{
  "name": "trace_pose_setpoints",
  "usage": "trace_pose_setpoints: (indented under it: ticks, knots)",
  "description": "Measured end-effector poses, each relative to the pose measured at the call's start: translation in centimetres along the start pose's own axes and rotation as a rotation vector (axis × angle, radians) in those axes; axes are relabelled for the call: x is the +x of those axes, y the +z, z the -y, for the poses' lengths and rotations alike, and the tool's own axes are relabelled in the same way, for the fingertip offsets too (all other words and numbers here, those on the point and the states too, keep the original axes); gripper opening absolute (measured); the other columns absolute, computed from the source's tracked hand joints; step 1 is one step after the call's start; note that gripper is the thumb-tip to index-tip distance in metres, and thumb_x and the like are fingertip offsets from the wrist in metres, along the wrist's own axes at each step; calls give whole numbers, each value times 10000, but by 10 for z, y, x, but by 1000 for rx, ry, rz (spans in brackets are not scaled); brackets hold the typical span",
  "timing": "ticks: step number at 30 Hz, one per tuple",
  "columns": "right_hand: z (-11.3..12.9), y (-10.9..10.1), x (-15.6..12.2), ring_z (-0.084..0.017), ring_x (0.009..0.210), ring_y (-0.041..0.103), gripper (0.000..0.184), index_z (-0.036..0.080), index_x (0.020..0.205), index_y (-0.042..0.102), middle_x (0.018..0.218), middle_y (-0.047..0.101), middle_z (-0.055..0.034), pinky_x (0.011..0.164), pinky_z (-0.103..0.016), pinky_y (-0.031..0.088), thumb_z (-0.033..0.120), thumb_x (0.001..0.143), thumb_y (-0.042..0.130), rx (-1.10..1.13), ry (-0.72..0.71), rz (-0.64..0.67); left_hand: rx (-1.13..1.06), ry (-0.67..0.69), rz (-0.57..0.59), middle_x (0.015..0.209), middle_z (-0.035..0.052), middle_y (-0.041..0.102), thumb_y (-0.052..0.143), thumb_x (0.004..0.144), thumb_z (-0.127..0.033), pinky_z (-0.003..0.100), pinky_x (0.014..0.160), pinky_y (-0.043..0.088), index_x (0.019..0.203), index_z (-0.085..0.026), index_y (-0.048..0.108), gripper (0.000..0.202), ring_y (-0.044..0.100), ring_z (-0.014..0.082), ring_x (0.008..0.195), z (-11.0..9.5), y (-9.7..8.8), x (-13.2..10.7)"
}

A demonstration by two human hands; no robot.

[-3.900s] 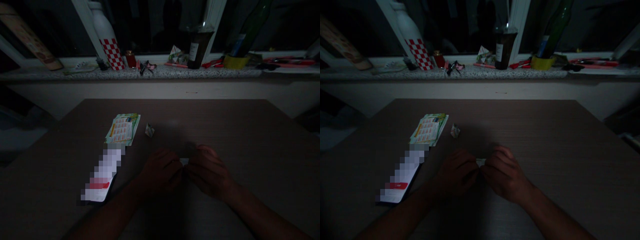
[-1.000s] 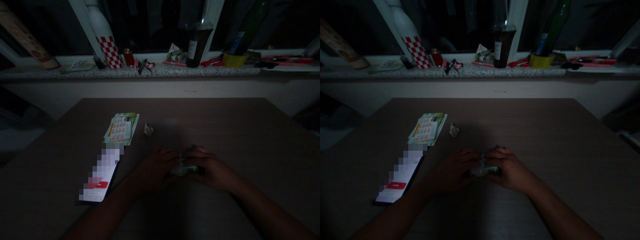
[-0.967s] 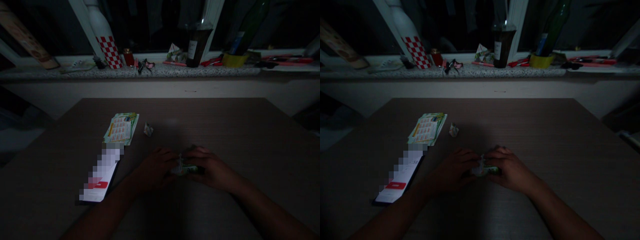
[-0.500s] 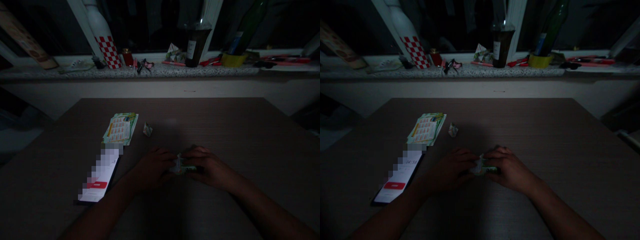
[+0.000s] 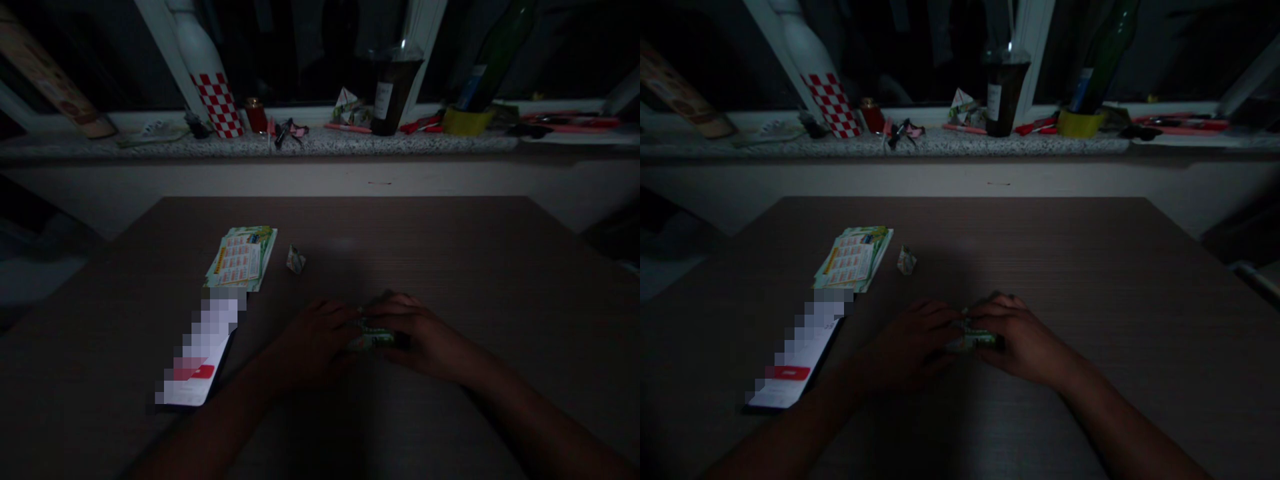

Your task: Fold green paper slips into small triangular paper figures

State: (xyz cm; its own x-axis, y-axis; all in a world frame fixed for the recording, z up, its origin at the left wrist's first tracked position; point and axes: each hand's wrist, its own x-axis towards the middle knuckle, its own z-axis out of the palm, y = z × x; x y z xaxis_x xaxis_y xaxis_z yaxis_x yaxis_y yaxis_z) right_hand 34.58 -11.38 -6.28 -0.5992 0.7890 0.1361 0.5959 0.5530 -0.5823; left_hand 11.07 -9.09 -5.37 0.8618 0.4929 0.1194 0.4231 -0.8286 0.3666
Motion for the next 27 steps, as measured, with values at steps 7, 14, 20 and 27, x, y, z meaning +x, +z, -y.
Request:
trace_pose_setpoints:
  ticks: [7,14,20,27]
  knots:
    - [-3,0,-3,-228,1071,549,303,297,1110,643,1169,655,-20,906,-405,394,256,812,677,-1,10,-13,31,-17,26,1203,49,590,528,896,-300,422,968,356,1129,-250,601,249,501,237,1111,-2,-2,0]
    - [-7,8,0,-245,1049,555,221,247,1076,662,1115,648,-71,889,-423,412,247,863,603,-104,40,-157,73,-41,47,1134,74,580,510,904,-305,418,935,376,1037,-228,639,201,503,244,1073,-3,-4,2]
    - [-3,9,1,-265,1104,513,271,243,1115,649,1195,604,-83,905,-437,396,200,852,595,-150,50,-123,68,-48,33,1166,66,570,518,899,-297,418,942,377,1090,-238,612,221,495,244,1087,-4,-4,3]
    - [-3,7,1,-232,1046,545,168,253,1009,684,1115,675,-32,894,-409,377,209,859,622,-77,-28,-74,48,-51,36,1140,71,591,552,882,-286,413,944,381,1108,-217,602,241,506,240,1070,-1,-2,3]
